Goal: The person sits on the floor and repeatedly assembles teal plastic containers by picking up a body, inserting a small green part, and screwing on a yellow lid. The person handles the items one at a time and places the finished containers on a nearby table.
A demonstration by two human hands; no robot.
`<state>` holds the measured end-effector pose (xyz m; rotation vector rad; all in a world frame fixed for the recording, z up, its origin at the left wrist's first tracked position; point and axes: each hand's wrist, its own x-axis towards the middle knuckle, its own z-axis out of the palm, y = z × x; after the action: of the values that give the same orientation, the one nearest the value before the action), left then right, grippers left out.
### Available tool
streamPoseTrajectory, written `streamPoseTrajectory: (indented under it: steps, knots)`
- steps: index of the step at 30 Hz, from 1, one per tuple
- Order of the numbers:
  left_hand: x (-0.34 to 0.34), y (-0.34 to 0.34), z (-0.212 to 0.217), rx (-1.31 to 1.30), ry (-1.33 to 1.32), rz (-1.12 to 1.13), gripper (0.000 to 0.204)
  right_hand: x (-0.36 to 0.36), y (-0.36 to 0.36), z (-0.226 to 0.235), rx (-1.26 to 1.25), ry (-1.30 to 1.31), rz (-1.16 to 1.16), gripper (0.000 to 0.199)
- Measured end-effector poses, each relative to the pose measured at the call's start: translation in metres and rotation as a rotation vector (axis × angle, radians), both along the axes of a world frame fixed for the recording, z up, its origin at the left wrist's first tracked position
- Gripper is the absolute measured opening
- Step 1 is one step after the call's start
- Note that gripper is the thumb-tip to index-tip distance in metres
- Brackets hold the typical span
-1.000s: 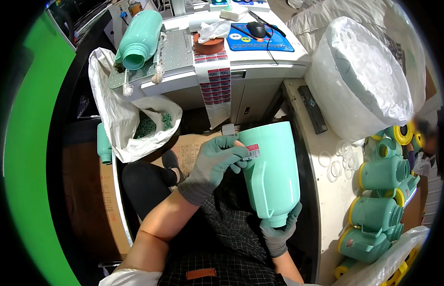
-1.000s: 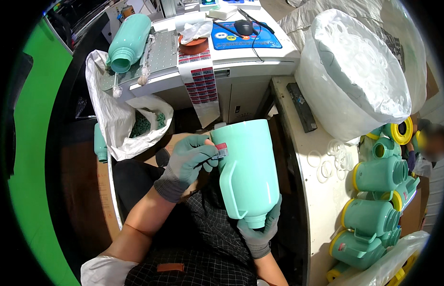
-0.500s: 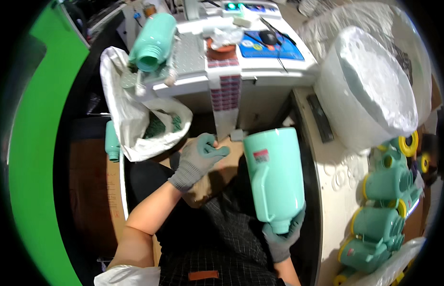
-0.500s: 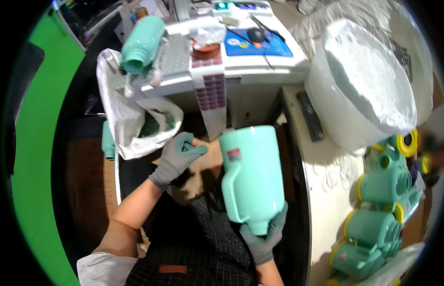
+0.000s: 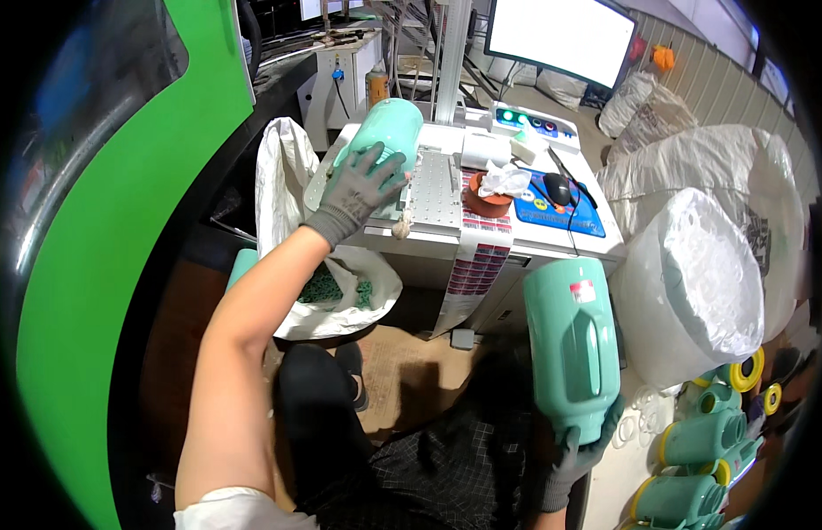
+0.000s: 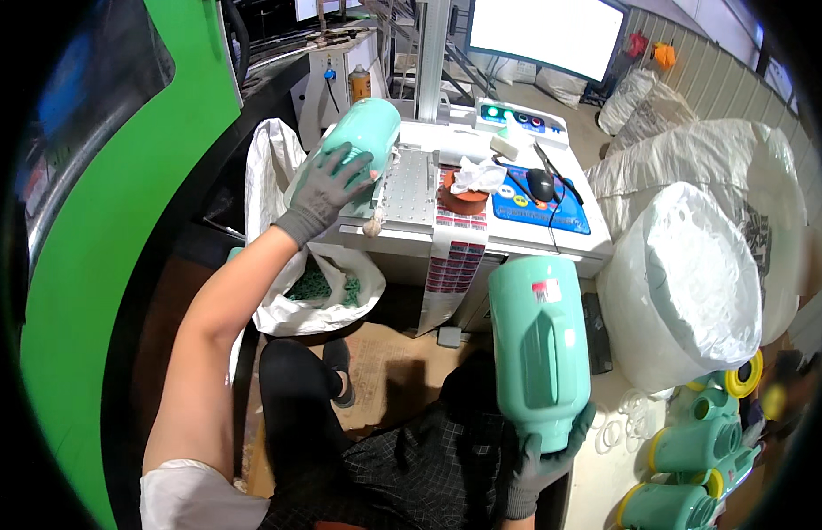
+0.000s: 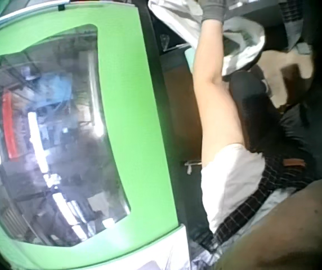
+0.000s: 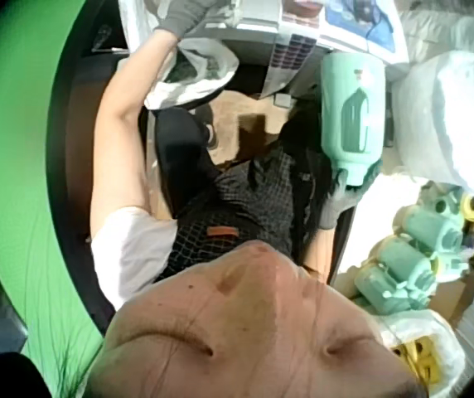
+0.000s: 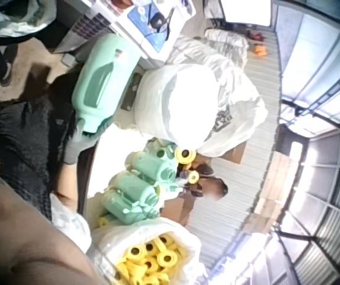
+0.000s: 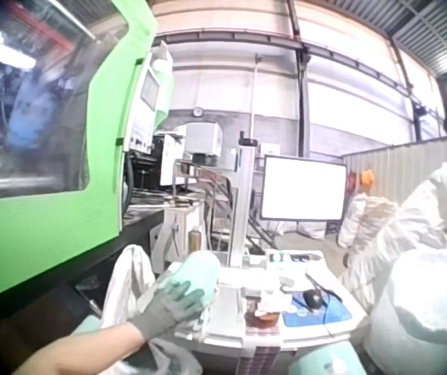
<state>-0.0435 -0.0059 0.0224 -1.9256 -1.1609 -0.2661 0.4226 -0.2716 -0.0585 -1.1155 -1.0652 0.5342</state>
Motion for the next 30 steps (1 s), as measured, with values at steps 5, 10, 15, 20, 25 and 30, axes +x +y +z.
streamPoseTrajectory:
  steps: [5,10,15,20,25,30]
  knots:
    - [0.050,-0.161,0.034,0.152,-0.458,-0.282,0.063,-0.016,0.087,0.037,0.147,-0.380,0.011,0.095]
    - [0.077,-0.305,0.022,-0.051,-0.914,-0.556,0.072,-0.146,0.181,0.092,0.360,-0.838,0.166,0.090]
    - [0.117,-0.320,-0.043,-0.894,-1.684,-0.410,0.075,-0.274,0.264,0.104,0.504,-1.148,0.094,0.084]
    - [0.111,-0.330,-0.049,-0.866,-1.669,-0.393,0.070,-0.345,0.306,0.079,0.202,-1.520,0.113,0.080]
    - [0.104,-0.328,-0.052,-0.918,-1.657,-0.386,0.068,-0.346,0.300,0.093,0.169,-1.533,0.115,0.073]
    - [0.113,-0.314,-0.045,-0.855,-1.455,-0.499,0.063,-0.333,0.300,0.052,0.344,-1.278,0.026,0.076]
